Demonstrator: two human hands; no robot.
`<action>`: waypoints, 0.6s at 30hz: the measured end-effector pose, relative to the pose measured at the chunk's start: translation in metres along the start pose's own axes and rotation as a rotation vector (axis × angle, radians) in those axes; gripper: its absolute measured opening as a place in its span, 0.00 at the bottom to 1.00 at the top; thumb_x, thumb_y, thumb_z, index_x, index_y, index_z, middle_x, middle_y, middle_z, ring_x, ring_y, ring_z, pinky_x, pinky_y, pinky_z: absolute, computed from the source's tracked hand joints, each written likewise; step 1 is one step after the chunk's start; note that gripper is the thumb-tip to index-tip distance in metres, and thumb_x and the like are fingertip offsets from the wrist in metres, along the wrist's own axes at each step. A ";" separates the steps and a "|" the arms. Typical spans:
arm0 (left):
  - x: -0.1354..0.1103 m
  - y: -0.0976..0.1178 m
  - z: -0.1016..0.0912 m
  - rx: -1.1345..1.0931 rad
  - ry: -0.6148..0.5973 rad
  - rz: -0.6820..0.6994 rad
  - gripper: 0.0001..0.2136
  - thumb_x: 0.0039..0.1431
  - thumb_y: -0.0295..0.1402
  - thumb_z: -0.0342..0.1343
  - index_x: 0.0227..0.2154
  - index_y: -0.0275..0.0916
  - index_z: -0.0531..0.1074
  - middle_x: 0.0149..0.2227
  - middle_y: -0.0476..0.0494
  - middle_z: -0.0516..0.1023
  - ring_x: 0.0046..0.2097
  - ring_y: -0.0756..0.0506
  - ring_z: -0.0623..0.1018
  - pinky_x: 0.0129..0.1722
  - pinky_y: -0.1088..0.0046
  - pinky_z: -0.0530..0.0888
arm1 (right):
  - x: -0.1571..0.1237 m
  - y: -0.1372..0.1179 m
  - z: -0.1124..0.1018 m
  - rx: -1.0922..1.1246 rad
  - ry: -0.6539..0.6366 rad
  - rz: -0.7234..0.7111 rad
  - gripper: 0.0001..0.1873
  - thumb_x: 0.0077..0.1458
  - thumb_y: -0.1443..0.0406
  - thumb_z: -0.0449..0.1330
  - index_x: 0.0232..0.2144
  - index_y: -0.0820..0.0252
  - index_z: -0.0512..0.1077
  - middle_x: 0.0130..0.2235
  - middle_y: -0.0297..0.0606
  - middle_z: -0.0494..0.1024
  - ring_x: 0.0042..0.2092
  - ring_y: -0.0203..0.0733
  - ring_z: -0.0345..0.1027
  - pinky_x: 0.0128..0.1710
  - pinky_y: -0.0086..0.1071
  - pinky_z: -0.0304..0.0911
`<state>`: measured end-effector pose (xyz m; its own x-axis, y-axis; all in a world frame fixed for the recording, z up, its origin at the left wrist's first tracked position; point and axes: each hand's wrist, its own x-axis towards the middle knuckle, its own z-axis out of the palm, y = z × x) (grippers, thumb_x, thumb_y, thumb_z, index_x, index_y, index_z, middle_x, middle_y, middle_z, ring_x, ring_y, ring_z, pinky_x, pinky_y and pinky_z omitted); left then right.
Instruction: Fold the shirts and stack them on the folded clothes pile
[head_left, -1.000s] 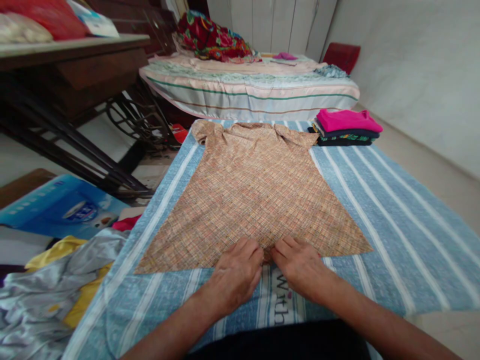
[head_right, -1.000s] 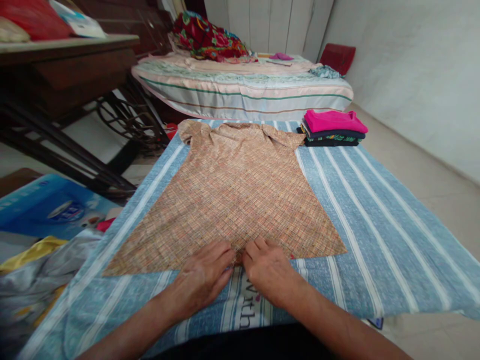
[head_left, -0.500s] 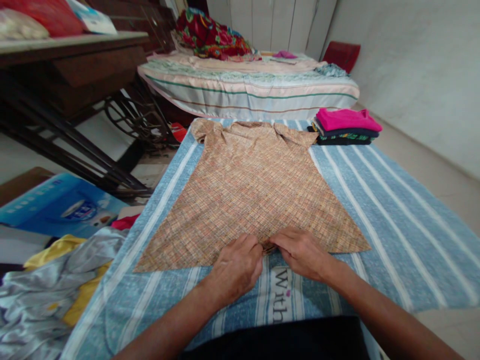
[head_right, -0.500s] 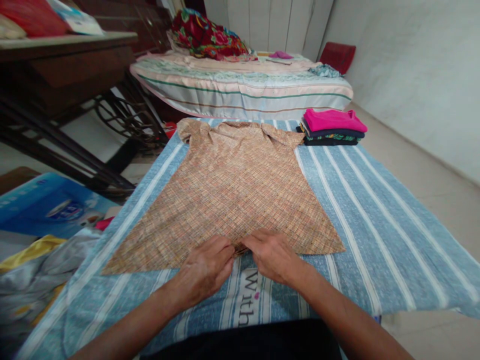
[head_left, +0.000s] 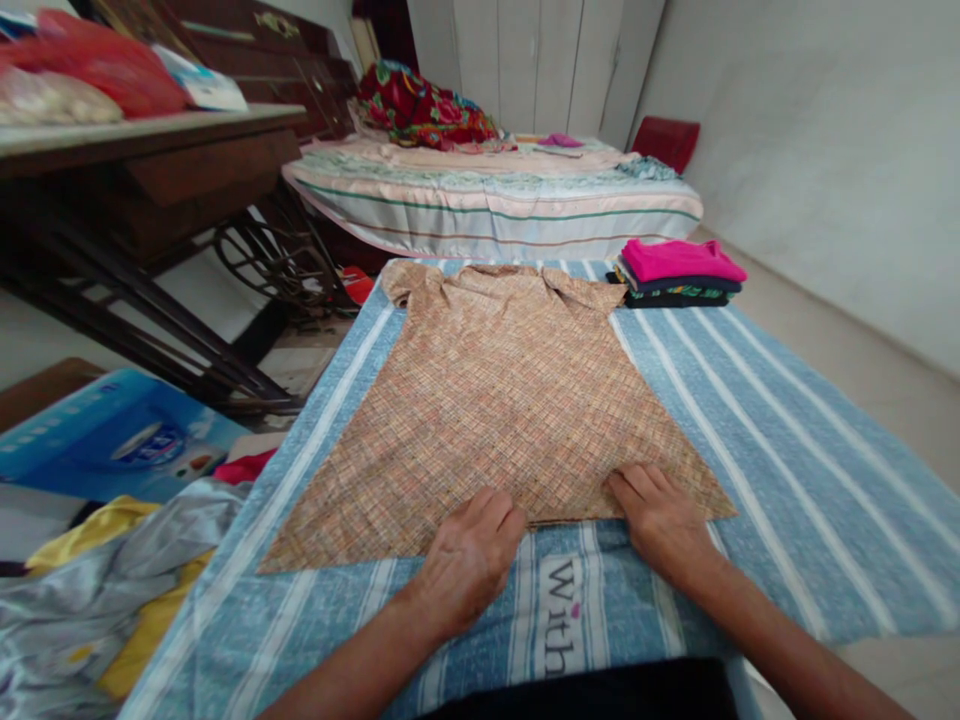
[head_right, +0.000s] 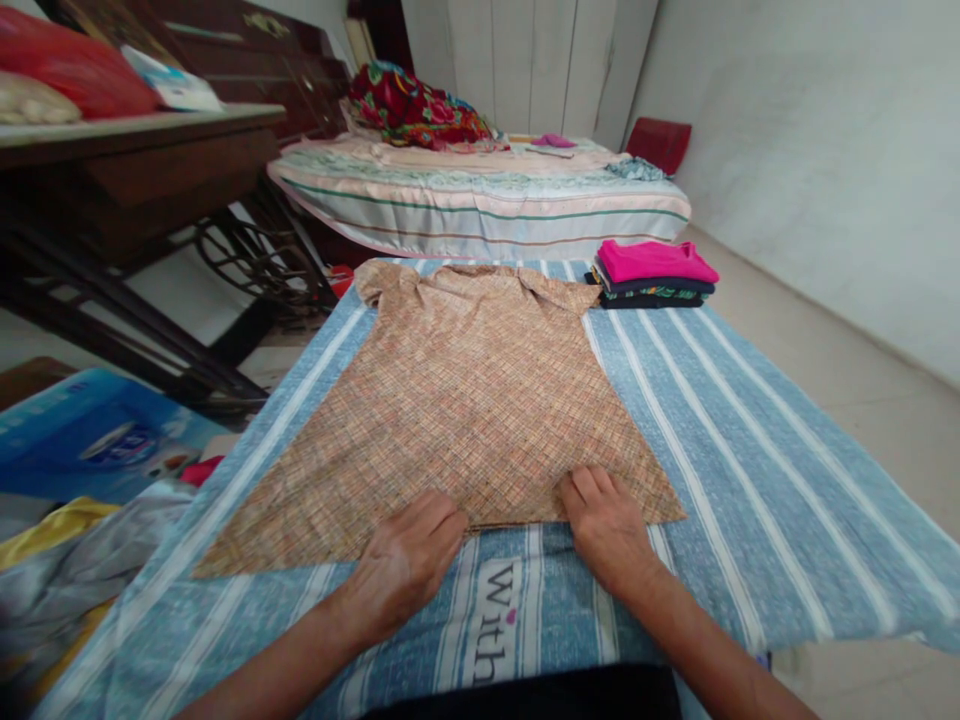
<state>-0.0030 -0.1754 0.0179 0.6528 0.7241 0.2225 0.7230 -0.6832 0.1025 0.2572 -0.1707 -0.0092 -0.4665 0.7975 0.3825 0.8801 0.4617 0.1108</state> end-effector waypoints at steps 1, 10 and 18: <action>-0.001 -0.001 0.000 0.000 0.001 0.004 0.08 0.57 0.20 0.45 0.26 0.38 0.63 0.29 0.46 0.66 0.32 0.46 0.68 0.31 0.69 0.70 | -0.004 0.009 0.001 -0.044 -0.004 0.026 0.15 0.52 0.77 0.50 0.37 0.67 0.73 0.40 0.47 0.73 0.42 0.49 0.63 0.40 0.40 0.63; -0.007 0.008 -0.015 0.002 -0.069 0.131 0.08 0.57 0.19 0.43 0.32 0.37 0.63 0.32 0.45 0.66 0.34 0.45 0.66 0.31 0.68 0.67 | -0.041 0.049 -0.020 -0.173 0.044 -0.050 0.21 0.47 0.80 0.49 0.43 0.71 0.72 0.41 0.48 0.74 0.43 0.49 0.66 0.41 0.38 0.64; -0.009 0.007 -0.012 -0.021 -0.179 0.158 0.09 0.57 0.18 0.43 0.31 0.38 0.62 0.32 0.45 0.66 0.34 0.46 0.66 0.31 0.69 0.67 | -0.055 0.051 -0.006 -0.160 0.032 0.003 0.23 0.48 0.79 0.48 0.46 0.72 0.70 0.45 0.49 0.74 0.47 0.52 0.65 0.44 0.41 0.65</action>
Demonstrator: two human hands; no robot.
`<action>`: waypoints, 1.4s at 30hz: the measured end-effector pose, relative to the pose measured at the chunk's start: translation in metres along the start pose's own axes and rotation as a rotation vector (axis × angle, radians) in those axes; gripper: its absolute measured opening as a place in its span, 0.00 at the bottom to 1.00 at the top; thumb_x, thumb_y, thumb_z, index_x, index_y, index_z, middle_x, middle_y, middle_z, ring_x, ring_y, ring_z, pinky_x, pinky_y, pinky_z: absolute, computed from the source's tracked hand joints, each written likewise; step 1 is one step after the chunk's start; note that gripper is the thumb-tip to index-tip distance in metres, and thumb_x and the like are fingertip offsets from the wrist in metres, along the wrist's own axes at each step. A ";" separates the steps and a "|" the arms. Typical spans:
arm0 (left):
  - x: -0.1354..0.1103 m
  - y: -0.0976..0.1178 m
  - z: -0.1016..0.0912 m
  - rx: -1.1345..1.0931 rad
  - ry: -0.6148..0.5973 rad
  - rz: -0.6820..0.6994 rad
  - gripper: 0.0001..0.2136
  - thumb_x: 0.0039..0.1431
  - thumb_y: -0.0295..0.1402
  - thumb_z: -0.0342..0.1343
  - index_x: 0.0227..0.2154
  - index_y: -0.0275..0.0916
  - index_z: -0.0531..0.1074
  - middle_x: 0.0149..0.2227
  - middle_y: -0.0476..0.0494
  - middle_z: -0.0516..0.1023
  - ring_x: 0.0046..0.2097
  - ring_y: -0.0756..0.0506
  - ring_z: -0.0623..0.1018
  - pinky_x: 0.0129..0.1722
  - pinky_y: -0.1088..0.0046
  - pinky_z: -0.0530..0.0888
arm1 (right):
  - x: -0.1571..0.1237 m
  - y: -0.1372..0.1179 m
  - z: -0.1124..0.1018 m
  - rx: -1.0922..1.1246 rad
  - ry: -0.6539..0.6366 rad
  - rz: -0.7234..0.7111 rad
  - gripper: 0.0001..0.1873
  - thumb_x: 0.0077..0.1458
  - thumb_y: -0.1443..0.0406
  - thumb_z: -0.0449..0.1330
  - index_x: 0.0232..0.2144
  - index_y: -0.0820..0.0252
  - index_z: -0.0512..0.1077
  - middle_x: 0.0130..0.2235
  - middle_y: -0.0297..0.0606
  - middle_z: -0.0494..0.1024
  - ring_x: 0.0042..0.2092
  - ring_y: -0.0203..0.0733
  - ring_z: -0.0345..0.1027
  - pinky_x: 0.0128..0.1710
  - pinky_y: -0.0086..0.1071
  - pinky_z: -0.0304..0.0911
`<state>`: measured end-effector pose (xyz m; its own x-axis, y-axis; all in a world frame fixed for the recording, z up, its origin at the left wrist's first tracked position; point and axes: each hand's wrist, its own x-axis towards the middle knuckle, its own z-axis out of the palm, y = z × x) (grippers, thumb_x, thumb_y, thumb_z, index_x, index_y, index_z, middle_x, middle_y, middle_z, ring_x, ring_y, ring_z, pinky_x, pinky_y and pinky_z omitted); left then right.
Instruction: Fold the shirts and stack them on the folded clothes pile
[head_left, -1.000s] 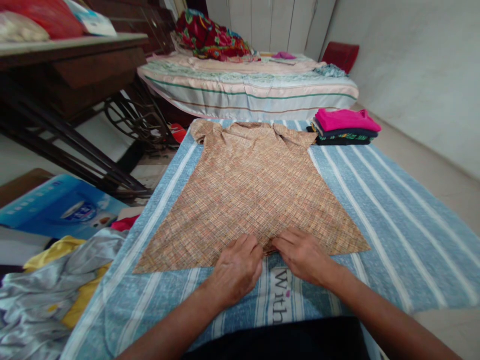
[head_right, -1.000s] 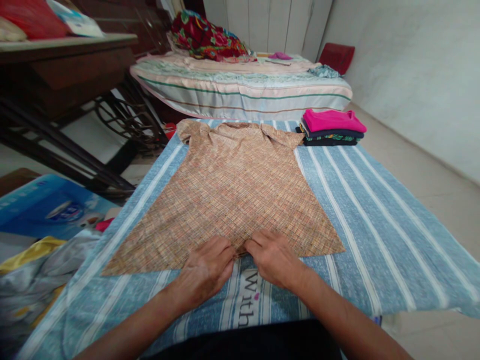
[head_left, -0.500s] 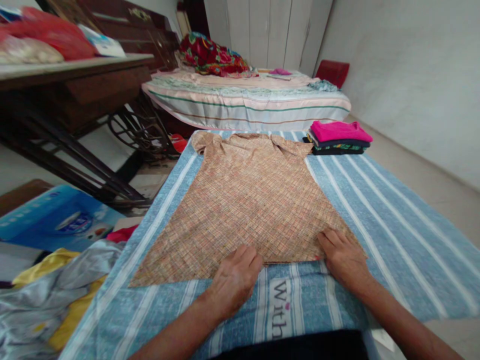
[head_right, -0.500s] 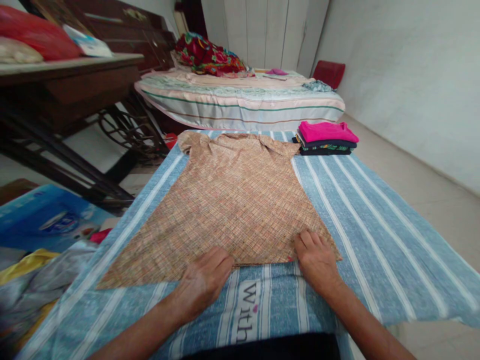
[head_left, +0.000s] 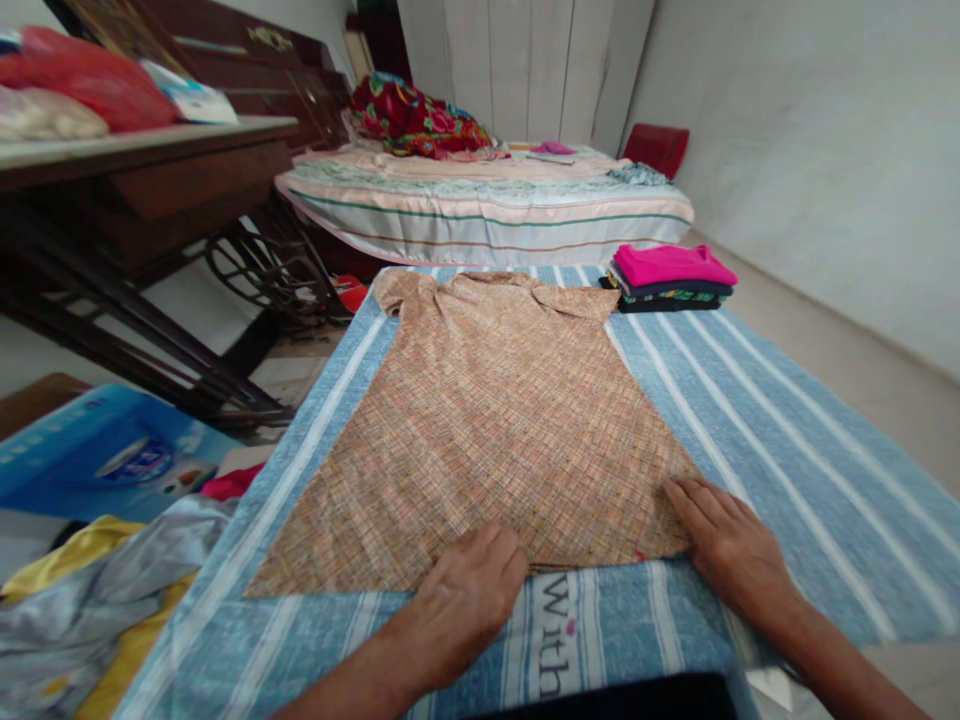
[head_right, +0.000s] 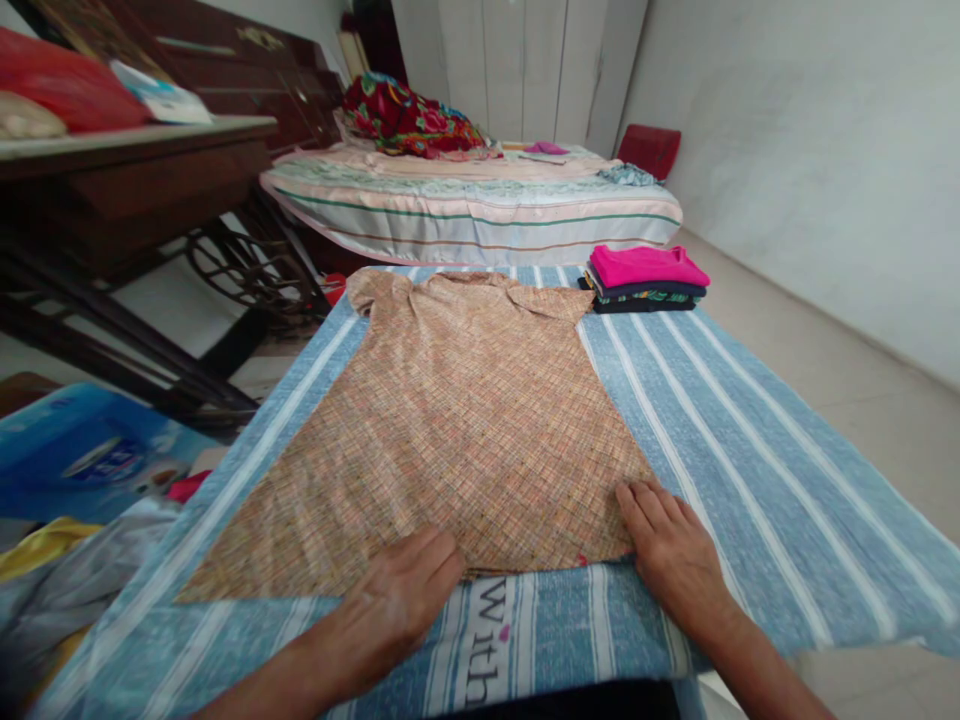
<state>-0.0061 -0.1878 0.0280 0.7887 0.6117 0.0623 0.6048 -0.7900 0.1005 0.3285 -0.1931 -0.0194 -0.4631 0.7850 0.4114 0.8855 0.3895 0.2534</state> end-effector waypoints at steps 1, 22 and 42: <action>0.000 0.000 -0.001 -0.018 0.002 -0.006 0.09 0.57 0.18 0.42 0.31 0.38 0.62 0.32 0.45 0.66 0.34 0.46 0.66 0.32 0.70 0.67 | -0.001 0.004 0.001 -0.010 -0.007 0.018 0.24 0.47 0.79 0.48 0.46 0.72 0.70 0.44 0.49 0.74 0.47 0.52 0.65 0.44 0.41 0.65; -0.005 0.011 -0.005 -0.011 -0.043 -0.009 0.09 0.55 0.18 0.44 0.33 0.38 0.62 0.34 0.45 0.67 0.36 0.45 0.67 0.34 0.69 0.67 | -0.030 0.030 -0.007 -0.060 0.013 -0.052 0.21 0.54 0.78 0.44 0.48 0.68 0.66 0.49 0.50 0.72 0.47 0.48 0.68 0.44 0.39 0.67; -0.009 0.014 0.007 -0.117 0.030 -0.068 0.07 0.57 0.21 0.45 0.33 0.37 0.65 0.34 0.45 0.69 0.36 0.45 0.68 0.36 0.67 0.70 | 0.063 -0.114 -0.047 0.656 -0.025 -0.181 0.19 0.58 0.66 0.53 0.51 0.64 0.68 0.54 0.44 0.70 0.56 0.47 0.62 0.54 0.43 0.64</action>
<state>-0.0035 -0.2045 0.0216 0.7413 0.6662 0.0809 0.6386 -0.7373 0.2203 0.1967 -0.2107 0.0192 -0.6121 0.6881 0.3897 0.6383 0.7208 -0.2703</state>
